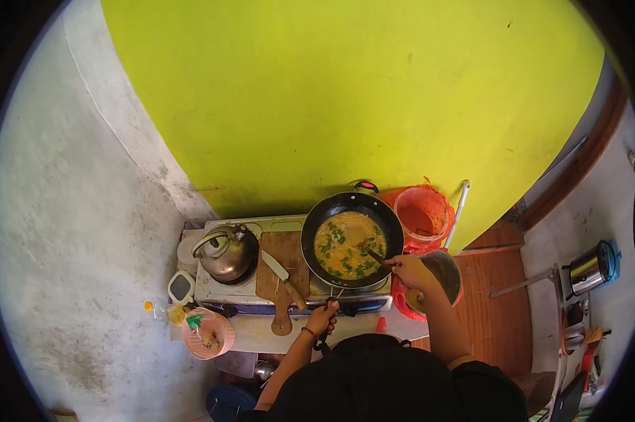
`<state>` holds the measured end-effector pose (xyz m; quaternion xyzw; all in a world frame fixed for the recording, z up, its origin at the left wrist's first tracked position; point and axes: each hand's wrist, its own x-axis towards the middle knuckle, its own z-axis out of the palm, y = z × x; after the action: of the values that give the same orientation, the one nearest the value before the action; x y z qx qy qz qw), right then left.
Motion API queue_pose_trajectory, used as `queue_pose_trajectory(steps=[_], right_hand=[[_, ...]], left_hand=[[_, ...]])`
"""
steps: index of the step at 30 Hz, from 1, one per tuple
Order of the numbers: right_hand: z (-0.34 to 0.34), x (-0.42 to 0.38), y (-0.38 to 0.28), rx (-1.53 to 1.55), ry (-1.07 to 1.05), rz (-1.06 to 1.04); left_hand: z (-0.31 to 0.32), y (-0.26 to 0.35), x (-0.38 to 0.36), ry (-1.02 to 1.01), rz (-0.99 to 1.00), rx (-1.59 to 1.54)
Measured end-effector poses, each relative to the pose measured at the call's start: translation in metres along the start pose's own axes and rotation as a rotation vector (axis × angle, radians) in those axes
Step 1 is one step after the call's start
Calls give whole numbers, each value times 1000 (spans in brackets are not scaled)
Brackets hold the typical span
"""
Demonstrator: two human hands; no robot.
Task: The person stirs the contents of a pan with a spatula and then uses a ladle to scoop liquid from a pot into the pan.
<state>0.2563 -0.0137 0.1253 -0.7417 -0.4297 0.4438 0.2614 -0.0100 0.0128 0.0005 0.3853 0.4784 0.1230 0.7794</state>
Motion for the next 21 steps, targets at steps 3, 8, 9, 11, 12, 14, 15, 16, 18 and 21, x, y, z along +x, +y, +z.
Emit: queue_pose_trajectory(steps=[3,8,9,11,12,14,15,16,18,21], right_hand=[[-7,-11,-8,-12,5,1],[-9,2,0,-211,155,-231],[-9,3,-1,-265,202,-252],[-8,8,-8,-373,294,-297],[-7,9,-13,-387,314,-279],[-4,7,-25,-415,352,-242],[-3,5,-31,-418,364,-240],[-2,2,-37,-422,377,-239],[-1,9,-31,-426,409,-335],[2,27,-14,-282,345,-354]], left_hand=[[1,1,-1,-4,-6,-7],[0,0,-1,0,-5,18],[1,2,-2,0,-6,16],[3,6,-6,4,-6,11],[3,5,-5,0,-4,9],[2,4,-4,-8,-1,6],[2,4,-4,-6,-3,6],[2,4,-4,-3,-6,6],[2,4,-4,3,-7,7],[3,4,-4,7,-9,9]])
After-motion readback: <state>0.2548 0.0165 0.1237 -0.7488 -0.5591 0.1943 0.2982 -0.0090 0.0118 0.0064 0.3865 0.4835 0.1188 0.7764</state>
